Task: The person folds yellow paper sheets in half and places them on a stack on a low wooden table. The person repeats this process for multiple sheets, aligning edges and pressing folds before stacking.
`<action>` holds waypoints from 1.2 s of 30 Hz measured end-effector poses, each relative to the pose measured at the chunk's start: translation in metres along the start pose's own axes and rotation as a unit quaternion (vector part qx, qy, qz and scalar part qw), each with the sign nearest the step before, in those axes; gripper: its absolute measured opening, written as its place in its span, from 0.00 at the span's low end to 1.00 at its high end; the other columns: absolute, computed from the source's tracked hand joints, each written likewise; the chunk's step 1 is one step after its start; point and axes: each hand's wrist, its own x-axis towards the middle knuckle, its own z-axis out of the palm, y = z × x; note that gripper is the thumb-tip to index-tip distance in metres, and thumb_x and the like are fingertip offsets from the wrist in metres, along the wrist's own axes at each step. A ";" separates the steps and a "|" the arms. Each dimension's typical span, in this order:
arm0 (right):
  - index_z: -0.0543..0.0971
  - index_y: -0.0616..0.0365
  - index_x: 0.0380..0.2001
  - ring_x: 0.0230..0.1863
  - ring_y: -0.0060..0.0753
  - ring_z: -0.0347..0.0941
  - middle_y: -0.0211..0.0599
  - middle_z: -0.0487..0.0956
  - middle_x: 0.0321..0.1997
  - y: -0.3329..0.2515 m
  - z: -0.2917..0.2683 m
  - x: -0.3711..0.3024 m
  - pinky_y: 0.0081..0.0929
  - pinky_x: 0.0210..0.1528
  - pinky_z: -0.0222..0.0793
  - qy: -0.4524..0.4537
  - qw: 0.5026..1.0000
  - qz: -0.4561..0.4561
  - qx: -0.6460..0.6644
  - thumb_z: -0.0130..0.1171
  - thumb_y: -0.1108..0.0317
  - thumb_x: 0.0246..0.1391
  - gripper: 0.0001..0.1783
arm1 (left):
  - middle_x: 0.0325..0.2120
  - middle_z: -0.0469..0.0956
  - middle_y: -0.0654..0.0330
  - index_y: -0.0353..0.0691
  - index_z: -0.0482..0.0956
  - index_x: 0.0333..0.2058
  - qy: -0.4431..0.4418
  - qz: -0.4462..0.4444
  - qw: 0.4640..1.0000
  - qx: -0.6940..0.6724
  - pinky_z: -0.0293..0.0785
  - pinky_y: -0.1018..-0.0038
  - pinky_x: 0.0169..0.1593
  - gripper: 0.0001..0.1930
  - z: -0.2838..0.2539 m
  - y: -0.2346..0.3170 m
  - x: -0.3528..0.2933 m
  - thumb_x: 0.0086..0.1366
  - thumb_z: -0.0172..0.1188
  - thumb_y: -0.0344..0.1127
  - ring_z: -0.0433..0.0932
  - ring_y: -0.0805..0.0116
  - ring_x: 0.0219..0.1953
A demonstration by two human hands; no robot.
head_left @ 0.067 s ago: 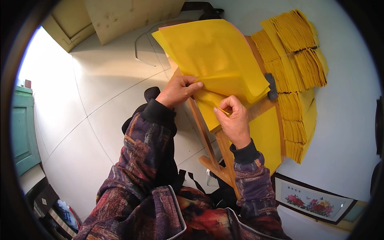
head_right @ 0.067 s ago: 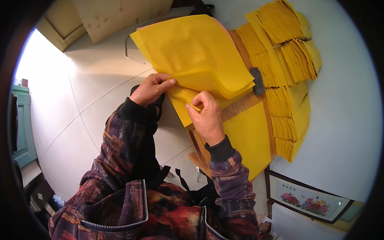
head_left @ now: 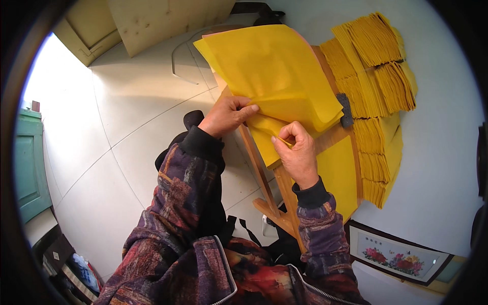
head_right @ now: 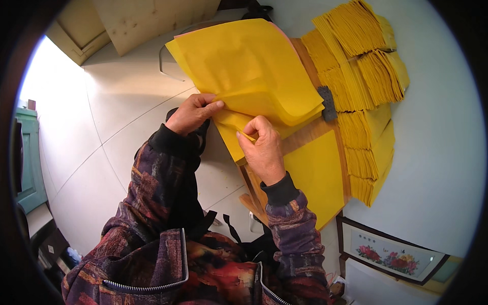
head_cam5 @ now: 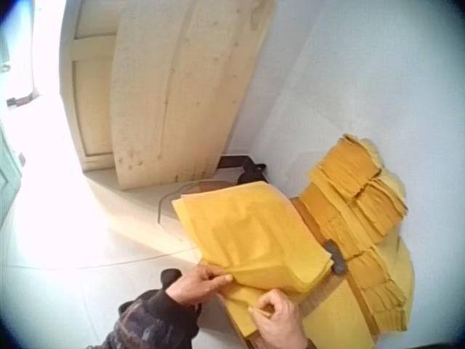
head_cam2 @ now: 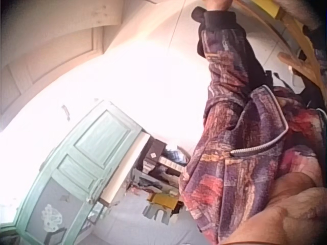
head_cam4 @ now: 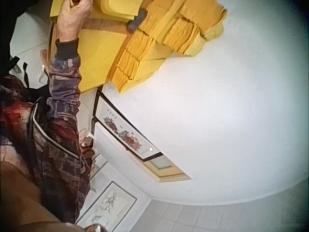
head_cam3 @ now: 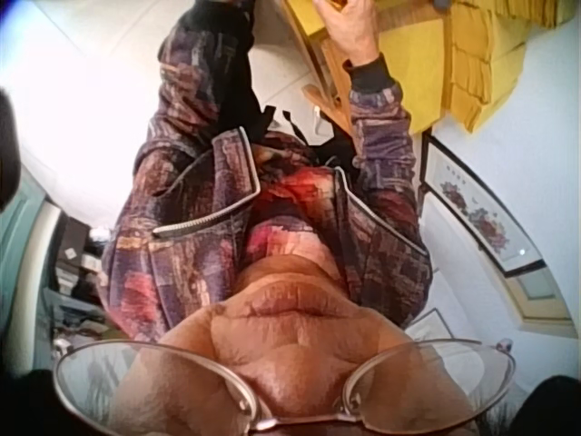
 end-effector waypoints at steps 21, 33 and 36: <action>0.72 0.60 0.37 0.43 0.38 0.73 0.38 0.75 0.39 0.011 -0.017 -0.008 0.30 0.47 0.69 -0.021 0.994 -0.065 -0.087 0.63 0.80 0.44 0.15 | 0.32 0.79 0.65 0.29 0.79 0.43 0.023 0.021 0.999 -0.041 0.71 0.78 0.40 0.16 0.006 0.001 -0.001 0.69 0.56 0.39 0.72 0.77 0.34; 0.73 0.62 0.42 0.56 0.48 0.68 0.44 0.72 0.52 0.058 -0.048 -0.035 0.35 0.56 0.65 0.069 0.974 -0.010 -0.213 0.56 0.78 0.49 0.14 | 0.27 0.76 0.68 0.29 0.79 0.37 0.054 0.070 0.995 0.053 0.66 0.80 0.36 0.15 0.004 0.001 -0.002 0.67 0.56 0.39 0.69 0.81 0.31; 0.74 0.63 0.42 0.56 0.49 0.68 0.46 0.73 0.52 0.088 -0.068 -0.033 0.37 0.56 0.65 0.149 0.983 0.078 -0.068 0.56 0.76 0.50 0.14 | 0.23 0.71 0.72 0.31 0.78 0.32 0.060 0.060 0.994 0.073 0.62 0.80 0.31 0.14 0.003 0.002 -0.002 0.67 0.56 0.39 0.65 0.82 0.28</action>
